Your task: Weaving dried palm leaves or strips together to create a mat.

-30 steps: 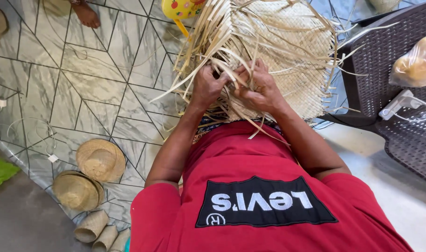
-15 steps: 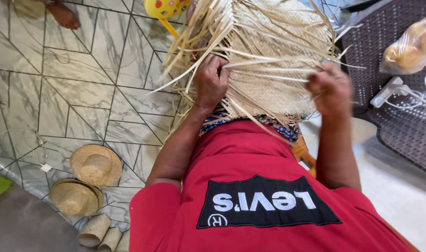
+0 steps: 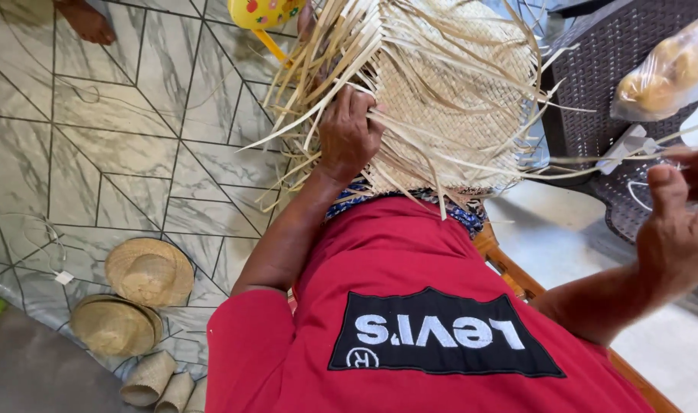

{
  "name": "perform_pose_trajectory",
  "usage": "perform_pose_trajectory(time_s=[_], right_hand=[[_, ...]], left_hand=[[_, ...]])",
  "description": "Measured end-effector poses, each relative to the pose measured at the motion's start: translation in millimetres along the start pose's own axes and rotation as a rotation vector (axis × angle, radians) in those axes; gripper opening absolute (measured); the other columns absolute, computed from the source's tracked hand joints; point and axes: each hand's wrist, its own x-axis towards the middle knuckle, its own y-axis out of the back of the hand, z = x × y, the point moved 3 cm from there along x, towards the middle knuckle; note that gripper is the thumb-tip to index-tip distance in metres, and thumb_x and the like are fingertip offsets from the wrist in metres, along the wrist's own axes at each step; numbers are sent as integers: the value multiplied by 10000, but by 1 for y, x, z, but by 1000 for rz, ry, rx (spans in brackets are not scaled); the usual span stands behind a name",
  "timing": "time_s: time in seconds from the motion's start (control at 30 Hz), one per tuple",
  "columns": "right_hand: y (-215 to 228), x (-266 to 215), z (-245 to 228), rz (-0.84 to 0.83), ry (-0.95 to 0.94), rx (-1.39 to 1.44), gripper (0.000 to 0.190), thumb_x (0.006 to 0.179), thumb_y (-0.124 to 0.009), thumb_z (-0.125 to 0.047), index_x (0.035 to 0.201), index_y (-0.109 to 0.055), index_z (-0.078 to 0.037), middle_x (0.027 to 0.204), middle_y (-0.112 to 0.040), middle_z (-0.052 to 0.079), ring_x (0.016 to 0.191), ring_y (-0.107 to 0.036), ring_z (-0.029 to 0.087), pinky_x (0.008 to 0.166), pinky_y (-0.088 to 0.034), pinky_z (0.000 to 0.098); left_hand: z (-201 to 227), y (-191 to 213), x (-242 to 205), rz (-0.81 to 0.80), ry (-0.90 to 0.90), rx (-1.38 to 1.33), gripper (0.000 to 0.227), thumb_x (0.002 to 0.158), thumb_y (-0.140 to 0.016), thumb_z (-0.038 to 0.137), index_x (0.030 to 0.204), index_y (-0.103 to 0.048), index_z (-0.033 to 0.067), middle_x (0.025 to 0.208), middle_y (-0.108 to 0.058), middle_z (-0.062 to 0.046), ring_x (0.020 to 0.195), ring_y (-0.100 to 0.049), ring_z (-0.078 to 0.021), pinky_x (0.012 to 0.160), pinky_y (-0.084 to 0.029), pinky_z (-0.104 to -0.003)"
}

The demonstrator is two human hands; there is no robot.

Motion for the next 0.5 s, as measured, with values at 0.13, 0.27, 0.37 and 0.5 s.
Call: perform_pose_trajectory(time_s=[0.13, 0.27, 0.37, 0.5], right_hand=[[12, 13, -21, -285, 94, 282, 282, 1130, -428, 194, 1410, -406, 215, 1219, -531, 367, 1088, -545, 414, 983, -476, 429], [-4, 28, -49, -420, 336, 330, 312, 966, -381, -243, 1004, -540, 23, 828, -535, 91, 510, -316, 91, 504, -300, 241], [-86, 19, -121, -941, 404, 828, 367, 755, -628, -302, 1020, -678, -53, 881, -669, 86, 692, -627, 138, 633, -508, 225], [-221, -12, -96, -472, 515, 318, 370, 818, -665, -325, 1068, -533, -86, 849, -569, 156, 833, -609, 381, 861, -424, 480]], left_hand=[[-3, 7, -6, -17, 2, 48, 233, 671, -623, 43, 883, -534, 80, 844, -477, -49, 646, -474, -178, 579, -430, -320], [3, 16, -5, 26, -19, 43, 188, 682, -615, 32, 840, -522, 76, 831, -455, -61, 648, -468, -188, 582, -426, -324], [-1, 5, -7, 73, -33, 60, 172, 701, -604, 22, 850, -536, 75, 819, -474, -56, 614, -460, -171, 539, -435, -305], [-8, -8, -12, 158, -55, 2, 152, 689, -543, 155, 825, -480, 129, 748, -409, -43, 628, -521, -278, 567, -460, -380]])
